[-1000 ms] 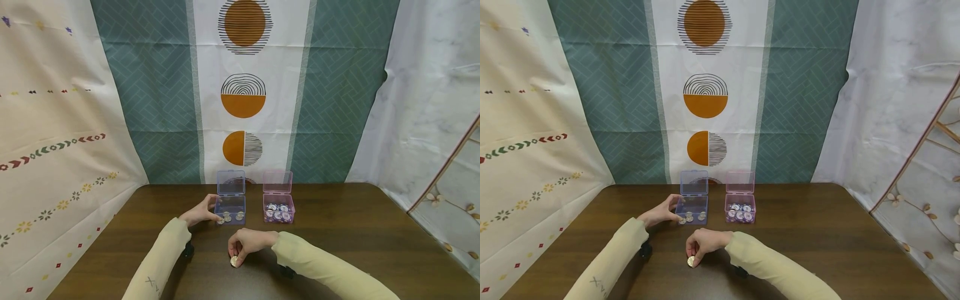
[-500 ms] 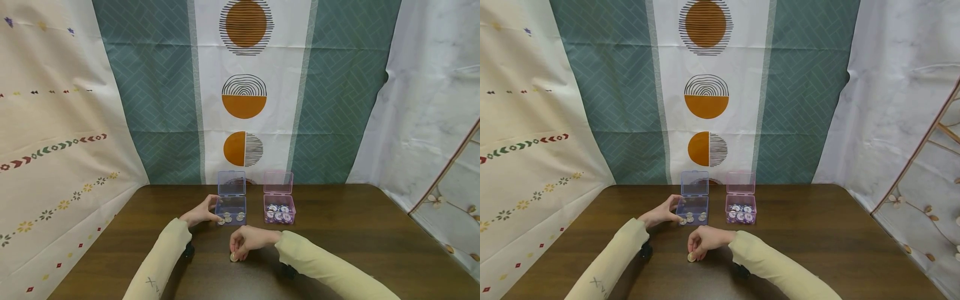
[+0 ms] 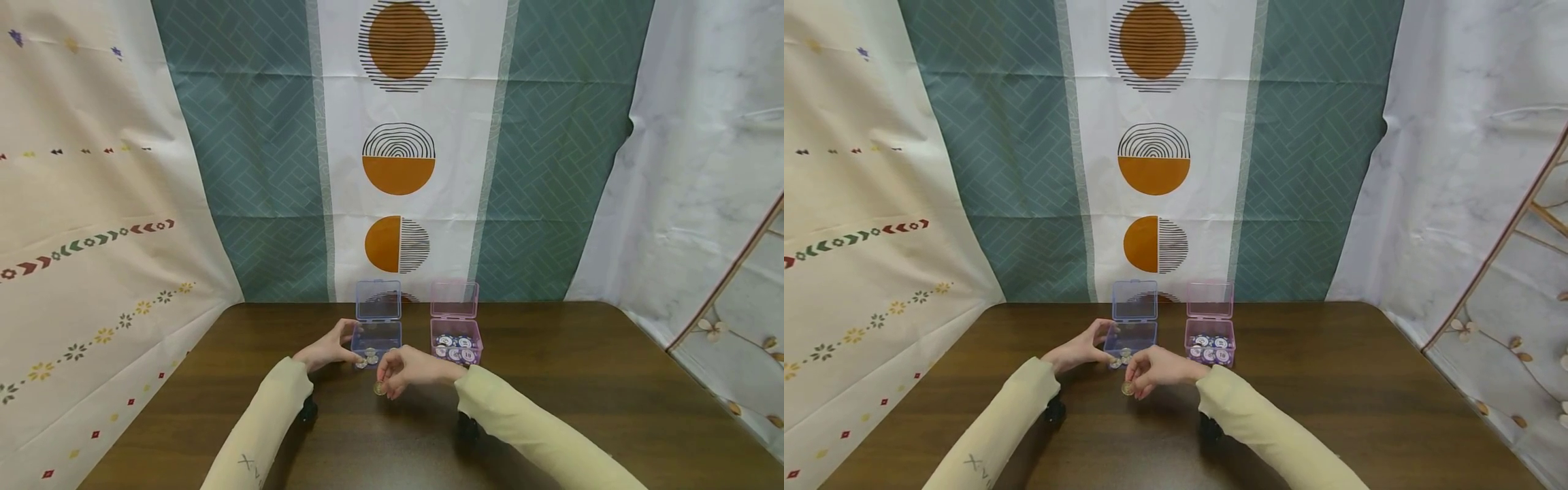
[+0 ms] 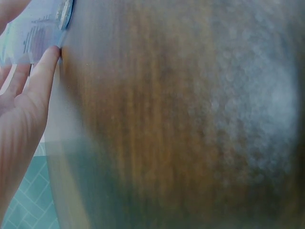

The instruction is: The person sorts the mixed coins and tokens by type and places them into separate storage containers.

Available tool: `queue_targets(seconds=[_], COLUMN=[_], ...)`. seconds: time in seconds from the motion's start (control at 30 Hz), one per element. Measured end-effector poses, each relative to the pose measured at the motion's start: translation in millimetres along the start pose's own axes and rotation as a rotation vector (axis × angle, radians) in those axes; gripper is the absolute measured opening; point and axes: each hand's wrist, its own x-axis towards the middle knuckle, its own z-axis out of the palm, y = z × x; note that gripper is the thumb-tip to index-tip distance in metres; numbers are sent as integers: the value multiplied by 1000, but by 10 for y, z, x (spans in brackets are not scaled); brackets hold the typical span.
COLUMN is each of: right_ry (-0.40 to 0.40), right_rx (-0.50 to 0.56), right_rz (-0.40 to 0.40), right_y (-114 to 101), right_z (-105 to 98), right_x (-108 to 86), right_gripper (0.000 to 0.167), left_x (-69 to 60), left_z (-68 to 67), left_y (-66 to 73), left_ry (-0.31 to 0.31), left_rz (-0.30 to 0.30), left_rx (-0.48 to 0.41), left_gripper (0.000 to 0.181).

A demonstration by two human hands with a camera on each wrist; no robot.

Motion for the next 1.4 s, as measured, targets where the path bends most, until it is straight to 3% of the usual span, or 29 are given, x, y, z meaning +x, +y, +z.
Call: queue_targets(seconds=[0.3, 0.7, 1.0, 1.4], right_ry=[199, 538, 659, 731], right_rx=[127, 160, 281, 441], right_rz=[9, -69, -53, -55], right_y=[-83, -73, -65, -78], right_z=[-77, -233, -290, -334], right_x=[27, 51, 122, 256], right_gripper=[13, 17, 17, 19], left_x=[-18, -11, -25, -21], left_z=[14, 6, 6, 10], left_y=[-5, 36, 47, 44], left_ry=[16, 2, -12, 15], left_rz=[-10, -15, -17, -39], left_rx=[9, -13, -10, -13], left_gripper=[79, 77, 79, 80])
